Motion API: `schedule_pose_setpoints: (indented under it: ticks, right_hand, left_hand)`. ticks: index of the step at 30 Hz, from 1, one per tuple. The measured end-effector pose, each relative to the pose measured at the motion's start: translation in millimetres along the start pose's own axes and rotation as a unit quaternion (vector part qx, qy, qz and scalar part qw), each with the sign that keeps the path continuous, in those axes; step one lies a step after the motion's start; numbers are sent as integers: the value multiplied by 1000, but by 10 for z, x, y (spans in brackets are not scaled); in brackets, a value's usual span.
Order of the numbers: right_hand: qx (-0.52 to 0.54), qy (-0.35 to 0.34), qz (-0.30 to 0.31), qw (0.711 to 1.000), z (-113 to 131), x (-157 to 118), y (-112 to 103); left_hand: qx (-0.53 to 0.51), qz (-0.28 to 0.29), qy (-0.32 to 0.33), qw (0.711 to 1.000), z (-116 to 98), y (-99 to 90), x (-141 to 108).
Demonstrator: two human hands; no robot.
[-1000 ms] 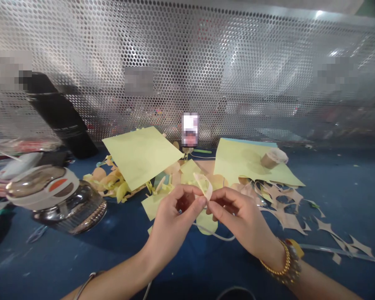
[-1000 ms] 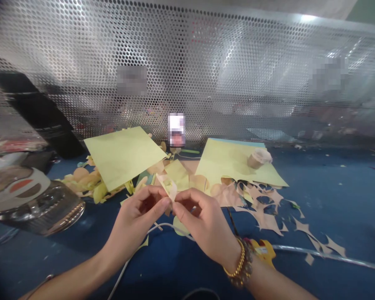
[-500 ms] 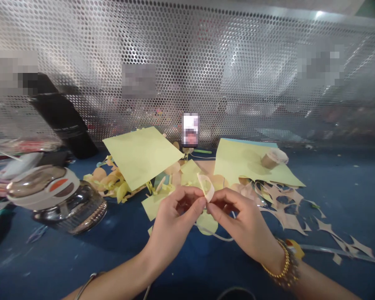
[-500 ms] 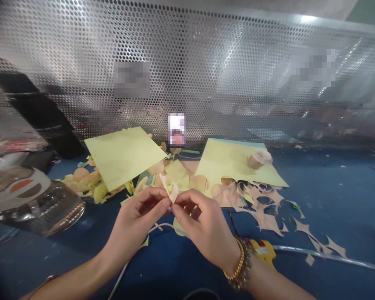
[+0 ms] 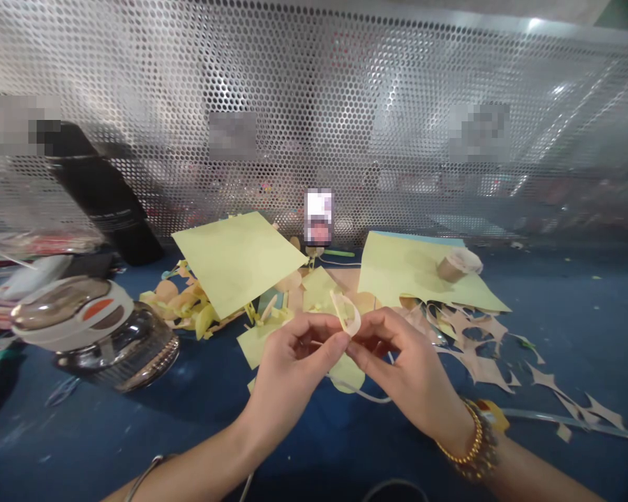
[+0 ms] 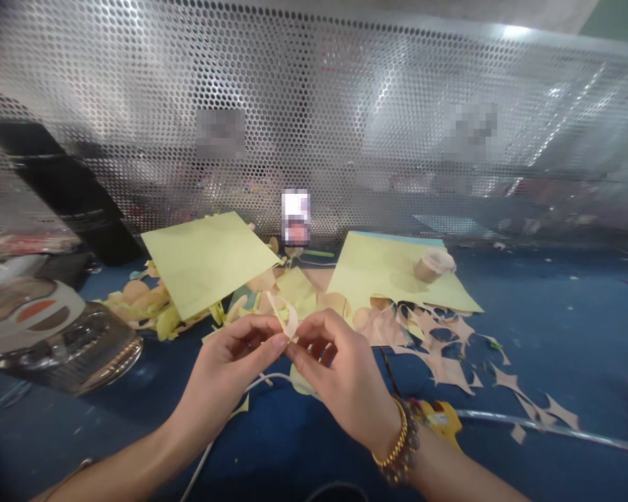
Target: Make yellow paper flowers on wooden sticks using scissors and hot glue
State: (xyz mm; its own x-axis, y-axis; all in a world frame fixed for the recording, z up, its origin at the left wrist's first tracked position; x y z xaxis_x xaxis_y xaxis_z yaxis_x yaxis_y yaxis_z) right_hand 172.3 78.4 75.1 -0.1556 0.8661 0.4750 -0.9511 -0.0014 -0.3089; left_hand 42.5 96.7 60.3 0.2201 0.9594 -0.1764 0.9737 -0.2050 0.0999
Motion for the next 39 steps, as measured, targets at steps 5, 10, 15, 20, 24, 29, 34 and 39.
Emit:
schedule_pose_setpoints:
  ticks: [5, 10, 15, 20, 24, 29, 34, 39]
  right_hand:
    - [-9, -7, 14, 1000, 16, -9, 8]
    - [-8, -11, 17, 1000, 39, -4, 17]
    - [-16, -11, 16, 1000, 29, -12, 5]
    - [9, -3, 11, 1000, 16, -21, 4]
    - [35, 14, 16, 999, -17, -22, 29]
    - [41, 27, 20, 999, -75, -41, 41]
    - [33, 31, 21, 999, -95, -57, 47]
    - [16, 19, 33, 999, -51, -49, 61]
  left_hand:
    - [3, -5, 2, 1000, 7, -6, 7]
    - [9, -10, 5, 1000, 6, -12, 13]
    - [24, -8, 5, 1000, 17, -9, 21]
    - [-11, -28, -11, 999, 36, -50, 41]
    - [-20, -30, -20, 999, 40, -50, 44]
    - [-36, 1, -11, 999, 23, 0, 30]
    - [-53, 8, -17, 998, 33, 15, 22]
    - [-68, -2, -38, 997, 91, -4, 41]
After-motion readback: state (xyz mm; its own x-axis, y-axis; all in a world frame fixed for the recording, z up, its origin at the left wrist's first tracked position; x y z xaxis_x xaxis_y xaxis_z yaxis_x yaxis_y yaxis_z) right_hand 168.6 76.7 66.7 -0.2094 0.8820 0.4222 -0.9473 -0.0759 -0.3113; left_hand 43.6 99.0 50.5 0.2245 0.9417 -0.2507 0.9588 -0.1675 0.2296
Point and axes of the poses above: each hand's wrist, its own x-axis towards the middle knuckle, its own y-axis out of the palm, z = x × y, the point moved 8 cm from there along x, towards the middle knuckle, and after that the axes turned 14 degrees about -y, right-handed, at the moved point
